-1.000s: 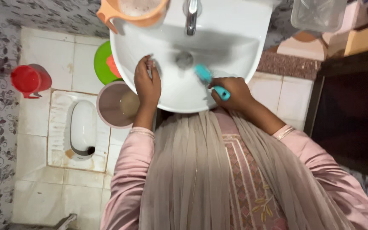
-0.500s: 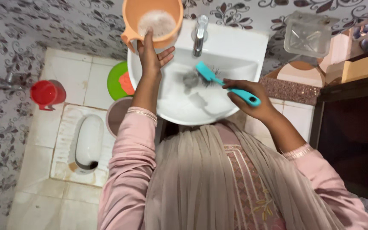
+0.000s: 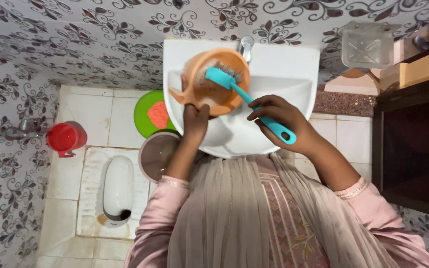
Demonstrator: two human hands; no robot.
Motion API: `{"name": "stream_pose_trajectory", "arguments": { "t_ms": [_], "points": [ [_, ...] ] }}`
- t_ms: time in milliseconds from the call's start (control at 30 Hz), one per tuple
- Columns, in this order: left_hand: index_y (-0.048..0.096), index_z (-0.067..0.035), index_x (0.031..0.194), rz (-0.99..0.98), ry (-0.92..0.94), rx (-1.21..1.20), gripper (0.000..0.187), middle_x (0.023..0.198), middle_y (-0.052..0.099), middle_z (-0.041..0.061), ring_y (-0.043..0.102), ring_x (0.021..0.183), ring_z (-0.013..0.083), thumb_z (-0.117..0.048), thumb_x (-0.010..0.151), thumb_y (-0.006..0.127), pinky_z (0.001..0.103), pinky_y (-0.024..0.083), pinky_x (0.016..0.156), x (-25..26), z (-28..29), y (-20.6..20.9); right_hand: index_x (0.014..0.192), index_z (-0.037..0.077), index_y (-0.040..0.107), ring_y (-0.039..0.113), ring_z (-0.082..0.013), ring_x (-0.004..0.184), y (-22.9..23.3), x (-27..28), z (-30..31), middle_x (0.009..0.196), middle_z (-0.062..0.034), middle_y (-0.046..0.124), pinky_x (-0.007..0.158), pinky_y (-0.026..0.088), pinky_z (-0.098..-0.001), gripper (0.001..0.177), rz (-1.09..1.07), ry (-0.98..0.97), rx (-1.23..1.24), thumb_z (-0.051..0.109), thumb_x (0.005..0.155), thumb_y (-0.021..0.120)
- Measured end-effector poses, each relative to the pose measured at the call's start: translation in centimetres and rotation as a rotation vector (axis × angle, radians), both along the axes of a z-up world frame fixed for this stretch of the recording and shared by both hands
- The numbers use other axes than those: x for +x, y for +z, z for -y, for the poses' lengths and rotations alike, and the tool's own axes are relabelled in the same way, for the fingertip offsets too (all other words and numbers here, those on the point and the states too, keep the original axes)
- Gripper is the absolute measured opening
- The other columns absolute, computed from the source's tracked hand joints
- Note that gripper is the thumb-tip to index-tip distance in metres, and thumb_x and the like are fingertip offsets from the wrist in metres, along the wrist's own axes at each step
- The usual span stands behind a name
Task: The person scrubs a white bathroom sink with a blue scrub brush, repeatedly dipping it into a peach-colored bucket of soapy water. They scrub the basin, faucet area, and overflow, occasionally rinsing the brush under running water from the tap.
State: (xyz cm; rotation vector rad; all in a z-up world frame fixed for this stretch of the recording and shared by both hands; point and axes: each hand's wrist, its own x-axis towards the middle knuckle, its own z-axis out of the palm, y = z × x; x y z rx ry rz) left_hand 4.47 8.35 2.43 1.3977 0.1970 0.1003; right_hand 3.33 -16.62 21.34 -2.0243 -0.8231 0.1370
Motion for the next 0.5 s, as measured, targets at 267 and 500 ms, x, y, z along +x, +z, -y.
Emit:
{"name": "stream_pose_trajectory", "arguments": {
  "t_ms": [267, 500],
  "points": [
    [0.060, 0.008, 0.093, -0.008, -0.047, 0.154, 0.013, 0.070, 0.058, 0.006, 0.052, 0.058, 0.0117, -0.004, 0.093, 0.057, 0.032, 0.040, 0.053, -2.2, 0.6, 0.7, 0.097, 0.003, 0.067, 0.064, -0.0364, 0.131, -5.1, 0.2, -1.7, 0.104, -0.0121, 0.073, 0.109, 0.045, -0.0489, 0.008, -0.003, -0.082, -0.007, 0.001, 0.089, 0.067],
    [0.024, 0.005, 0.162, 0.105, -0.046, -0.072, 0.075, 0.123, 0.058, 0.013, 0.057, 0.087, 0.0114, 0.006, 0.091, 0.049, 0.026, 0.053, 0.075, -4.1, 4.1, 4.0, 0.097, -0.001, 0.059, 0.070, -0.0362, 0.116, -10.4, 2.3, 3.4, 0.091, -0.0132, 0.067, 0.117, 0.045, -0.0441, 0.003, -1.063, -0.300, 1.003, 0.001, 0.098, 0.057]
  ]
}}
